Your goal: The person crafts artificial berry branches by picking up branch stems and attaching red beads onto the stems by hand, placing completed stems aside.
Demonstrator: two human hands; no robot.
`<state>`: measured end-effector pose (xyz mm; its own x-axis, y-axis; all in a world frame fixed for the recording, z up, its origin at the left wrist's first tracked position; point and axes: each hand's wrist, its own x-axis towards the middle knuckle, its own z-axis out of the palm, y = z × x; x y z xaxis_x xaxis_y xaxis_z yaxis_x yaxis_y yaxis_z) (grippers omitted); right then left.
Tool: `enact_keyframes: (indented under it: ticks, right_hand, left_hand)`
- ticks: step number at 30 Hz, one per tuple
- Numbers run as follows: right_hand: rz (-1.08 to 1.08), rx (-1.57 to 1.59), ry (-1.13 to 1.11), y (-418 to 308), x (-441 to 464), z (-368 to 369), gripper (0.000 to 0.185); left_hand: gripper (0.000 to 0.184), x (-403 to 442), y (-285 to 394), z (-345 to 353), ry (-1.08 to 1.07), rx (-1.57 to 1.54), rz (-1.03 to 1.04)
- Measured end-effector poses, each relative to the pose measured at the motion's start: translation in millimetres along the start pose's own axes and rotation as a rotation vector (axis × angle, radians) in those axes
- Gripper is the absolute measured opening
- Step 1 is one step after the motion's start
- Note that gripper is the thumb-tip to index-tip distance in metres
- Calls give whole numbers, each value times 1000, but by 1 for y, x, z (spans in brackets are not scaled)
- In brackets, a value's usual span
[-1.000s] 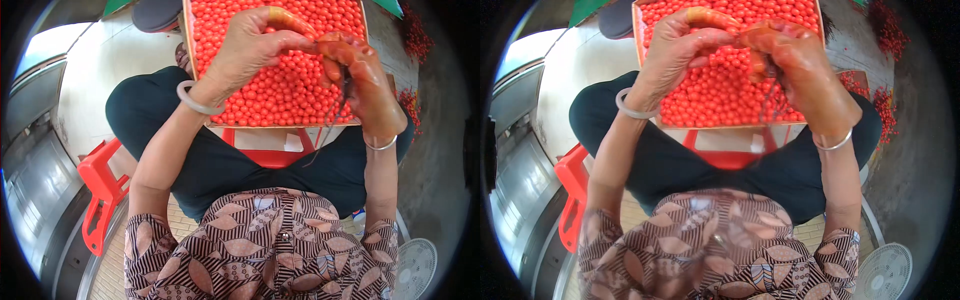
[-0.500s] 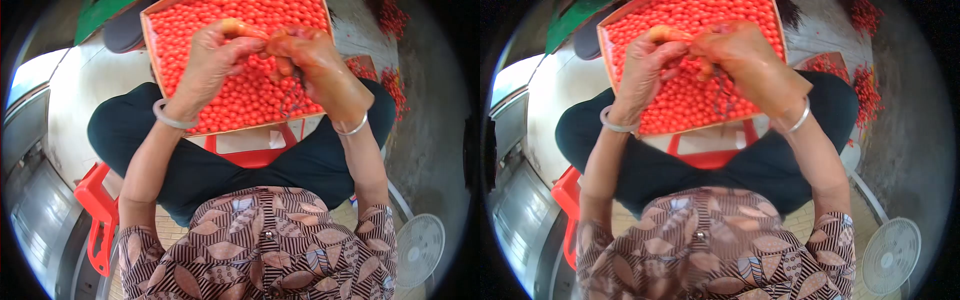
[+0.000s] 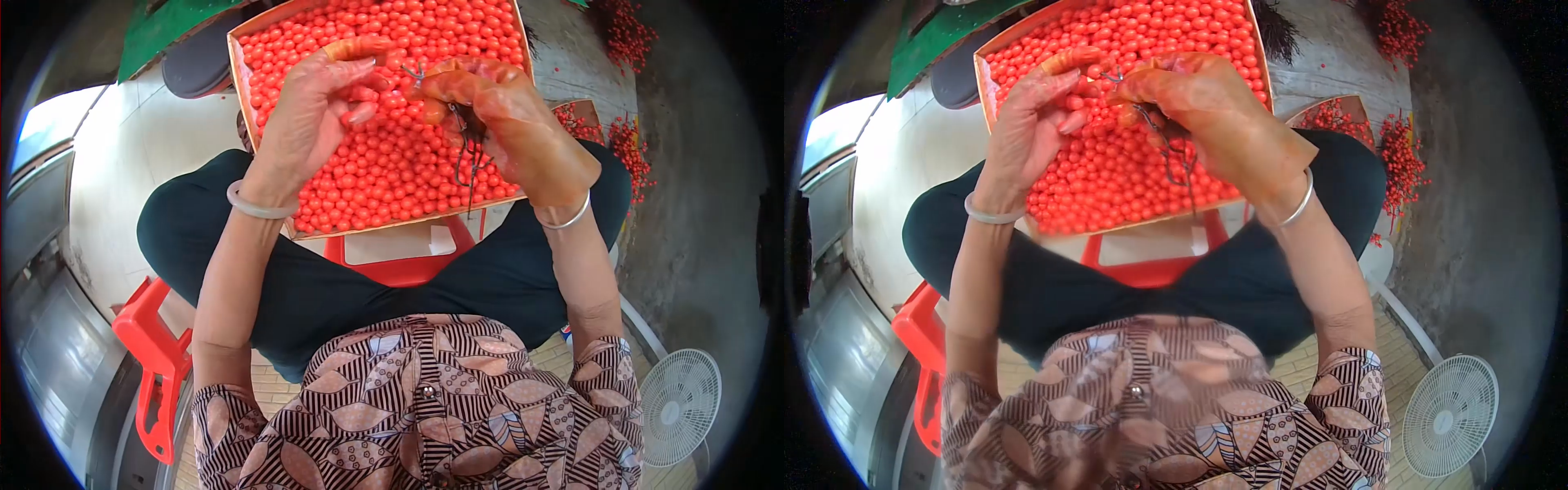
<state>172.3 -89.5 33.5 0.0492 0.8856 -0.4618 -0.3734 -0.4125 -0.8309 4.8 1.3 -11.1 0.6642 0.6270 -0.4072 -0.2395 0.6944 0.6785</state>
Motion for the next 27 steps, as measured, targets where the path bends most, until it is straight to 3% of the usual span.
enact_keyframes:
  ticks: [3, 15, 27]
  right_hand:
    - [36, 2, -9, -1, -3, 4, 20]
    - [66, -109, -141, 5, -3, -2, 23]
    - [67, -153, -110, 3, -5, 4, 23]
  left_hand:
    - [23, -2, 1, 0, 75, 77, -20]
    - [24, -3, 0, 3, -53, 27, -194]
    - [12, -5, 4, 0, -108, 118, -136]
